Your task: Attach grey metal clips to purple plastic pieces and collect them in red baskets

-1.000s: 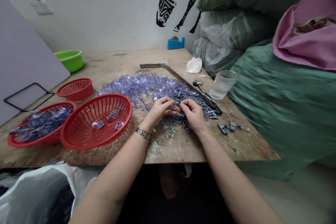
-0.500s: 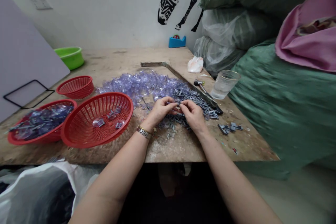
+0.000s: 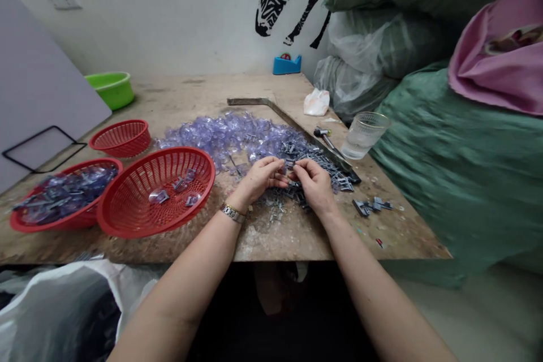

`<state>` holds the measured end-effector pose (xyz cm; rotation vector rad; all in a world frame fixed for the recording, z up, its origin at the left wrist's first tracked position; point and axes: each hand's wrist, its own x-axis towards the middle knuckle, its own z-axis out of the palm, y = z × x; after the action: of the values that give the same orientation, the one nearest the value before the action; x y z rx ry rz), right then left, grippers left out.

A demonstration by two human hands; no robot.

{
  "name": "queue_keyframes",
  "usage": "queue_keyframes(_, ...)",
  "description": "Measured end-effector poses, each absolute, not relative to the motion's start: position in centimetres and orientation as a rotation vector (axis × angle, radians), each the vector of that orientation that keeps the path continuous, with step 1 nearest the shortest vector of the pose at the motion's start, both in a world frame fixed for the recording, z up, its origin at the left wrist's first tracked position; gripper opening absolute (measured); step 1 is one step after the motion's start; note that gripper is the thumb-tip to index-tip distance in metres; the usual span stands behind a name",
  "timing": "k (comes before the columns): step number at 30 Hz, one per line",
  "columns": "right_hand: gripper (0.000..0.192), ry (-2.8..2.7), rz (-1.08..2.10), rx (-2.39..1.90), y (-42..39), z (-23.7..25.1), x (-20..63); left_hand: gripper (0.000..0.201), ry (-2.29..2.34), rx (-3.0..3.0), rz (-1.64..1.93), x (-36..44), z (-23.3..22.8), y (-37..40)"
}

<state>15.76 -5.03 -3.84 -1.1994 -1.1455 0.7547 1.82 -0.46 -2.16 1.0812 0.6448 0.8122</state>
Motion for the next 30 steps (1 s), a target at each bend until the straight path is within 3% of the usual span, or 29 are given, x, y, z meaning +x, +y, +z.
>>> queue_keyframes(12, 0.024, -1.092, 0.820, -1.167, -5.01, -3.50, 15.79, 0.031, 0.697, 1.392, 0.966, 2.15, -2.41, -0.58)
queue_keyframes(30, 0.025, -1.086, 0.788, -1.199, -4.97, -3.54, 16.02, 0.033, 0.734, 1.138, 0.942, 2.02, -2.15, -0.39)
